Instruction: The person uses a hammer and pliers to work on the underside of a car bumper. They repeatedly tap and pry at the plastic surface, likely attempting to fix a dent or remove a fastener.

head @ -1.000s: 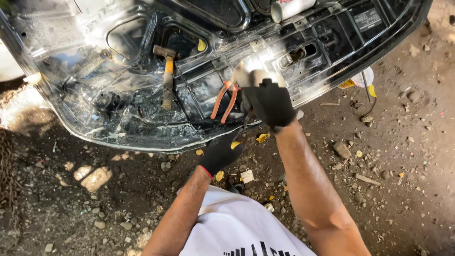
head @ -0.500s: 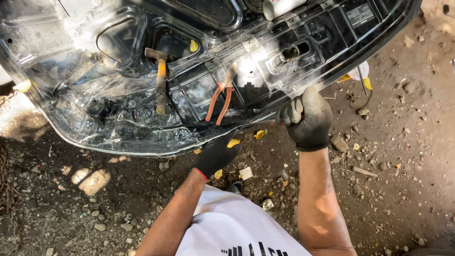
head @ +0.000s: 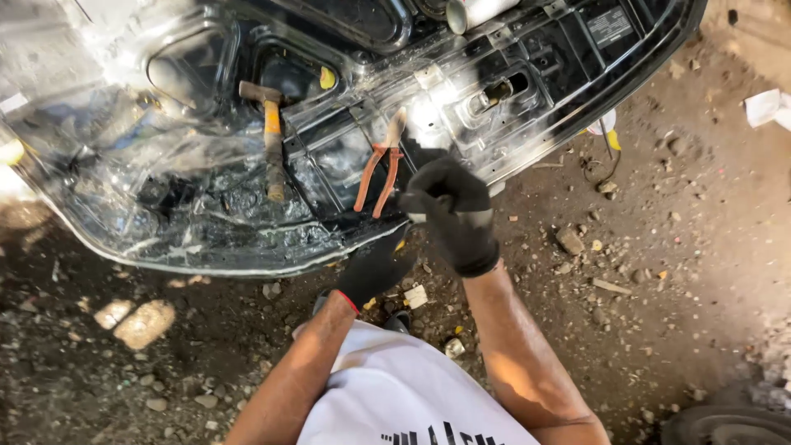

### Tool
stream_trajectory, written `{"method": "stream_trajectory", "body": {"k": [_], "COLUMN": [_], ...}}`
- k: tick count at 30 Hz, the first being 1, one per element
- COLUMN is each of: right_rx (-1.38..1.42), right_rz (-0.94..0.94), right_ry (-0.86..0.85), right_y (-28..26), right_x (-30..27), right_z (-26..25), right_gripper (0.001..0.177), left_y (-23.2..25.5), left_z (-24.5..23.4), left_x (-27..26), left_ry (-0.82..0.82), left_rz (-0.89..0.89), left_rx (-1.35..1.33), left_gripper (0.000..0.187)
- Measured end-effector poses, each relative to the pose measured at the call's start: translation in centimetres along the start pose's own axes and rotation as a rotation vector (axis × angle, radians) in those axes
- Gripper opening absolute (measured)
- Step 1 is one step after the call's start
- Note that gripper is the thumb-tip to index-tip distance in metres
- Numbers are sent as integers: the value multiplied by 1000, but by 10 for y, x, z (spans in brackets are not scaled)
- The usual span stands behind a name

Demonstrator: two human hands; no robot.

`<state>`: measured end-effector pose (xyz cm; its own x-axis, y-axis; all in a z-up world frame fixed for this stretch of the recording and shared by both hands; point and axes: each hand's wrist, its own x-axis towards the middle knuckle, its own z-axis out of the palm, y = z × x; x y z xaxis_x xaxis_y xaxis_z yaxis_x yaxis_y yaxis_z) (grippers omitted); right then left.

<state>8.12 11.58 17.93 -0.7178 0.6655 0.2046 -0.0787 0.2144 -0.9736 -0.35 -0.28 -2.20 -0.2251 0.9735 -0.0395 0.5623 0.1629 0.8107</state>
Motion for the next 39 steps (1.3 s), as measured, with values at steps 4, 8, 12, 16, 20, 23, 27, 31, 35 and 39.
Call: {"method": "stream_trajectory", "body": {"k": [4, 8, 12, 16, 20, 23, 27, 31, 35, 39], "right_rx": [147, -125, 51, 181, 118, 100, 151, 237, 402, 462], "right_rz": [-135, -215, -288, -209, -138, -147, -194, -172, -55, -82], "right_ry": [-10, 13, -6, 95, 188, 154, 128, 201, 248, 240], "right_y": [-4, 14, 22, -5, -22, -23, -5, 16, 39, 51], "right_x": [0, -10, -31, -62, -91, -103, -128, -154, -184, -201], "right_z": [1, -11, -35, -26, -11, -9, -20, -33, -42, -41], "right_gripper": [17, 24, 39, 39, 35, 30, 25, 12, 37, 44], "left_y": [-5, -6, -13, -2, 5, 5, 22, 23, 11, 20], "left_z": [5, 4, 10, -5, -10, -11, -25, -23, -15, -26], "left_x": [1, 0, 6, 4, 3, 2, 1, 5, 5, 9], "left_ry": [69, 0, 5, -62, -116, -15, -24, 2, 55, -72], "left_rz": [131, 55, 118, 70, 2, 99, 62, 96, 191, 53], "left_rx": [-175, -117, -151, -165, -223, -170, -123, -64, -16, -57], "left_gripper": [72, 74, 76, 77, 77, 73, 71, 73, 74, 74]}}
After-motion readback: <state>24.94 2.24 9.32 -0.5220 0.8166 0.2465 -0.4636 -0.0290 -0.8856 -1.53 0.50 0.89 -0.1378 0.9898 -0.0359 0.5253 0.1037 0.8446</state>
